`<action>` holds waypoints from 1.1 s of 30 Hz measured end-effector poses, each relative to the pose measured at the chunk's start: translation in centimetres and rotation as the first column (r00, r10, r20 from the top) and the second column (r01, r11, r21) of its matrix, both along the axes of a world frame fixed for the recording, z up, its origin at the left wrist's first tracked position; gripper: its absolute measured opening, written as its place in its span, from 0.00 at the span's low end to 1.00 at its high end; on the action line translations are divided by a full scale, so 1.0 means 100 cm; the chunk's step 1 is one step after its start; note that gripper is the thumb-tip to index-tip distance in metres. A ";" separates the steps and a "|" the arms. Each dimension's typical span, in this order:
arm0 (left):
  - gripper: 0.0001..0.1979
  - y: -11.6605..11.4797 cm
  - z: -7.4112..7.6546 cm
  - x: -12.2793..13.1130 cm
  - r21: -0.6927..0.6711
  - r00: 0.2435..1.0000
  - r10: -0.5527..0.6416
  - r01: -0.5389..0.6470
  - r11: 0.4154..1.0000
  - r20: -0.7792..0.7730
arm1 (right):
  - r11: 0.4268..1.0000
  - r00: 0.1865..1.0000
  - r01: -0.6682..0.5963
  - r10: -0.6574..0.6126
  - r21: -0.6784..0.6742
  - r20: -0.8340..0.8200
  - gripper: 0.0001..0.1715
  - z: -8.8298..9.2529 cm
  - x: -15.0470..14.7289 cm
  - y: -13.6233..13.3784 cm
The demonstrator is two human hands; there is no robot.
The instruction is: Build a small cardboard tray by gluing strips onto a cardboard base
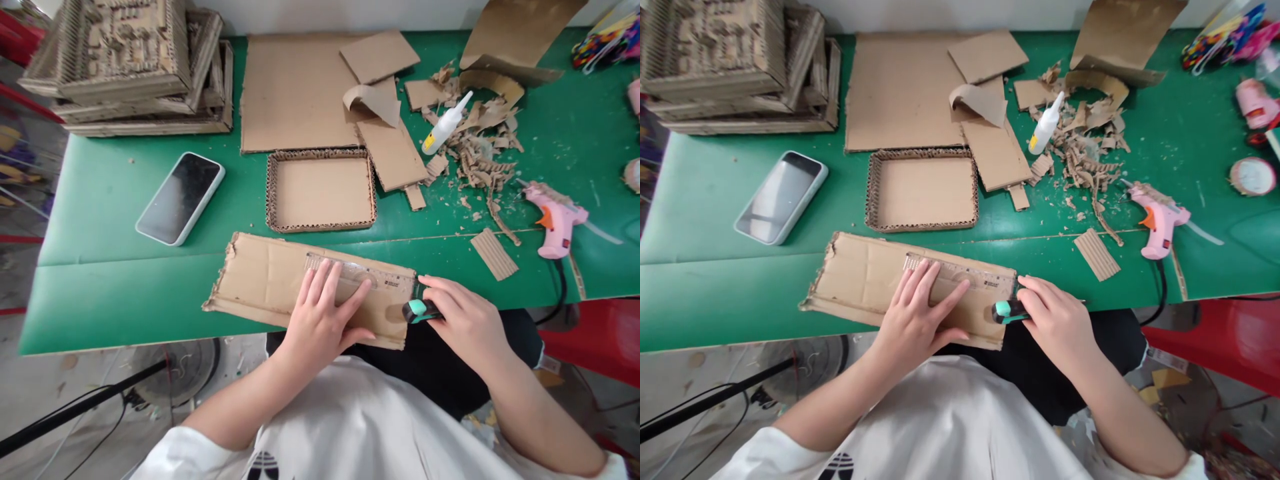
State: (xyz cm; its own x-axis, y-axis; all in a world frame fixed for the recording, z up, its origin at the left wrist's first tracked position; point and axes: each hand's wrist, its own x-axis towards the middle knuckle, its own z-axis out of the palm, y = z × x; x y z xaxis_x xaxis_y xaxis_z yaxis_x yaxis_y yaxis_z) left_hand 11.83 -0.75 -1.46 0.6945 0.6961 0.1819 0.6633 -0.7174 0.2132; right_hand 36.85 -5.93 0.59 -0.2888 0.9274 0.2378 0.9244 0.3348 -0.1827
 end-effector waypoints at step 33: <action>0.40 0.002 -0.005 0.004 -0.014 0.996 -0.087 0.086 0.996 -0.037 | 0.994 0.998 0.057 -0.053 0.090 -0.047 0.12 0.016 0.011 -0.001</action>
State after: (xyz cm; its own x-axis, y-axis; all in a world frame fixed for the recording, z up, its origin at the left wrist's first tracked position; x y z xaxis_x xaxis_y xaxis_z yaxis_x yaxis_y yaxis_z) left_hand 12.25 -0.52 -1.99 0.7582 0.6353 0.1468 0.6066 -0.7699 0.1984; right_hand 37.96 -6.01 2.19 -0.2254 0.9152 0.3339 0.9335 0.3011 -0.1950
